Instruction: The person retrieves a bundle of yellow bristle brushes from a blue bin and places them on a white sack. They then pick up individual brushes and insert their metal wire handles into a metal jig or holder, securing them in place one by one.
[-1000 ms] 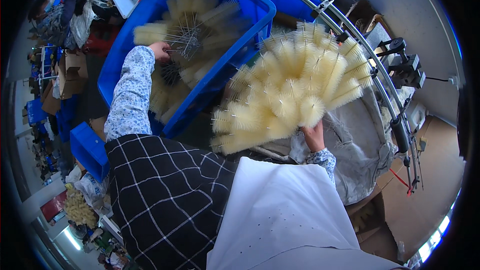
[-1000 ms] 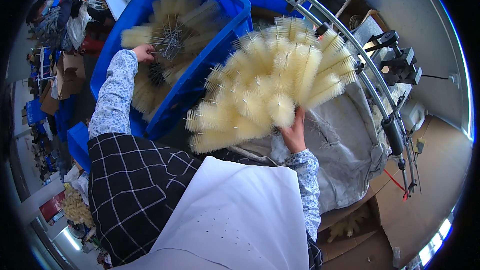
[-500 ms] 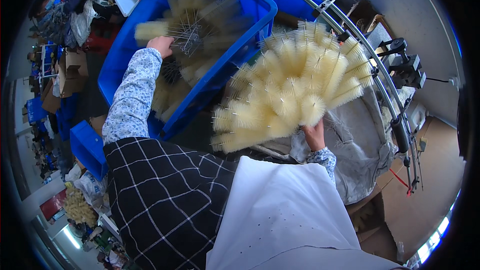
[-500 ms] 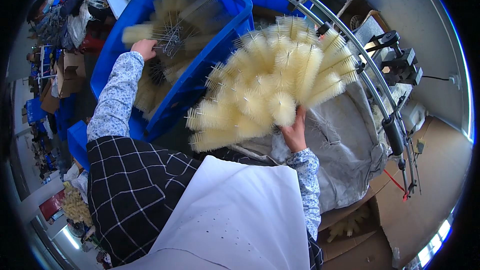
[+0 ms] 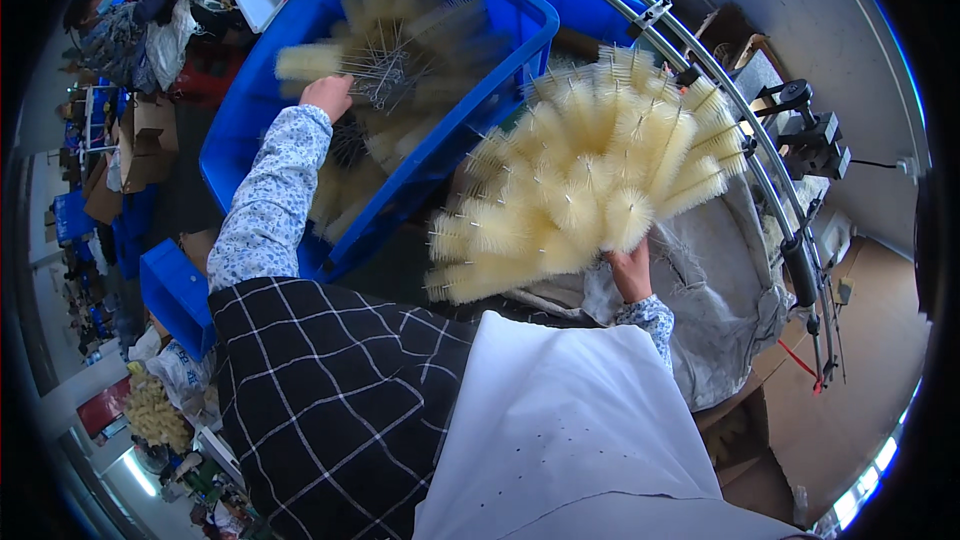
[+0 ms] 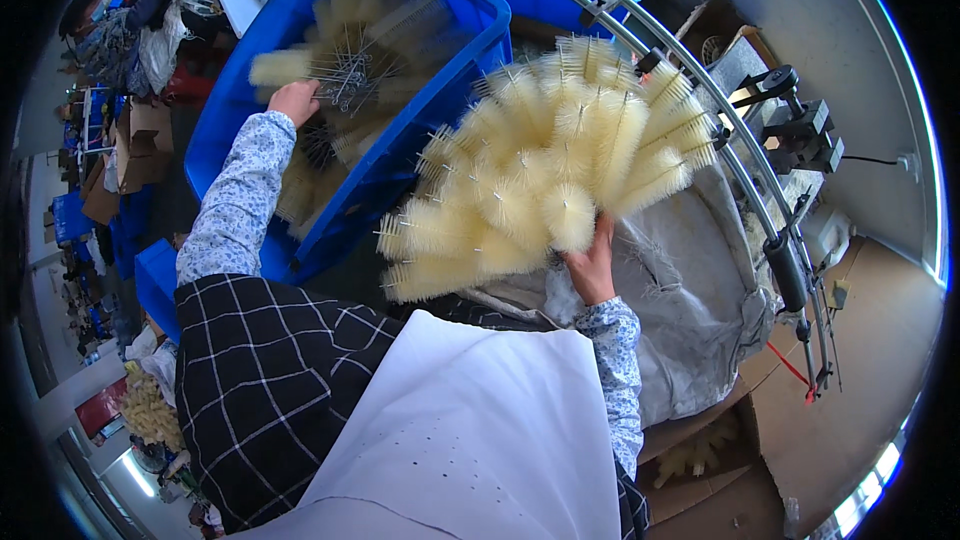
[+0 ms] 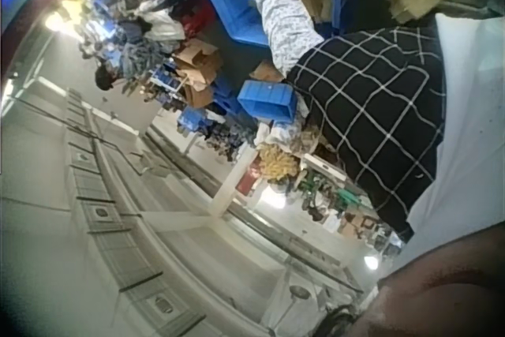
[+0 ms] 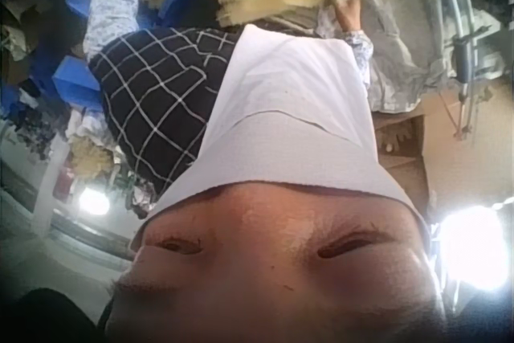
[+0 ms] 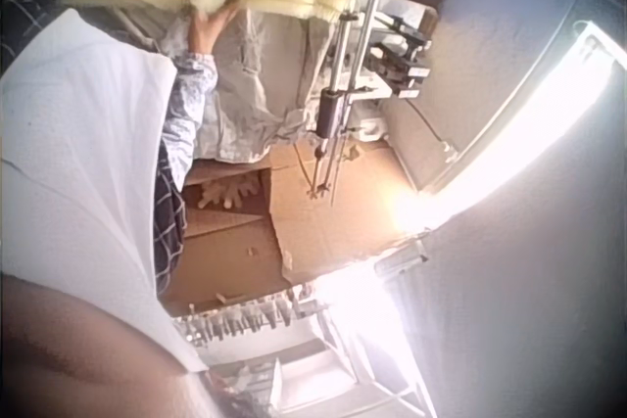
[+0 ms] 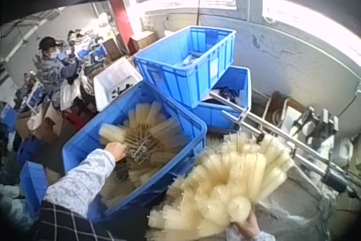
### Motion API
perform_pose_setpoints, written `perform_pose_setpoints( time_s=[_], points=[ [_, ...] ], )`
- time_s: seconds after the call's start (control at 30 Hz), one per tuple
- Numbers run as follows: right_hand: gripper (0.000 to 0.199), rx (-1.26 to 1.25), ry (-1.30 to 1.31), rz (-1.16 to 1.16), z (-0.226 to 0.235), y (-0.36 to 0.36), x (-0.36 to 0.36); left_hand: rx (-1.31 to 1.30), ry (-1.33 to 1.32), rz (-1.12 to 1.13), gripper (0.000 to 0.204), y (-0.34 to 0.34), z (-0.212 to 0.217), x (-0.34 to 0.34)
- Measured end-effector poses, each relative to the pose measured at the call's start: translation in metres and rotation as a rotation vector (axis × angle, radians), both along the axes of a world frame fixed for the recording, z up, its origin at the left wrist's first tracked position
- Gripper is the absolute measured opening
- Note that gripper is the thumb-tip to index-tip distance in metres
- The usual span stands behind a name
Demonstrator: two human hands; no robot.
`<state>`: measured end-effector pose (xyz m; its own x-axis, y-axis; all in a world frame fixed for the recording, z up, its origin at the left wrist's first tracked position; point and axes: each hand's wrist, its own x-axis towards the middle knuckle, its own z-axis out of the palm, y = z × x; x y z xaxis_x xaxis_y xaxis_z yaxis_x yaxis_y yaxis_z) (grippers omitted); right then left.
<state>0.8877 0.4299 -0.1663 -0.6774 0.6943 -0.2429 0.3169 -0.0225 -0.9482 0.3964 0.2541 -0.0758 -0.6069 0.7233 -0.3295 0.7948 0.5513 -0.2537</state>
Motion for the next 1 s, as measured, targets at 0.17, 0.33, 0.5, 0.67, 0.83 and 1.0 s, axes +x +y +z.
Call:
perform_pose_setpoints(
  time_s=[0.17,0.33,0.5,0.67,0.83,1.0],
  points=[
    [0.079,0.024,0.047,0.002,0.010,-0.002,-0.004,0.172,0.075,-0.115,0.028,-0.019,-0.019,0.000],
    [0.083,-0.018,0.083,0.007,0.057,-0.001,-0.008,0.048,0.085,-0.156,0.027,-0.018,-0.018,0.003],
    [0.067,0.331,-0.618,0.449,0.137,0.022,0.030,0.197,-0.074,0.002,0.027,-0.013,-0.017,0.002],
    [0.043,0.635,-0.370,0.641,0.249,0.043,-0.008,0.786,-0.718,0.376,0.029,-0.053,-0.069,-0.030],
    [0.031,0.982,-0.226,1.033,0.279,0.026,-0.176,1.255,-1.179,0.718,0.022,-0.071,-0.101,-0.008],
    [0.024,1.093,-0.352,1.200,0.194,-0.022,-0.335,1.542,-1.441,0.782,0.022,-0.056,-0.119,0.014]
  ],
)
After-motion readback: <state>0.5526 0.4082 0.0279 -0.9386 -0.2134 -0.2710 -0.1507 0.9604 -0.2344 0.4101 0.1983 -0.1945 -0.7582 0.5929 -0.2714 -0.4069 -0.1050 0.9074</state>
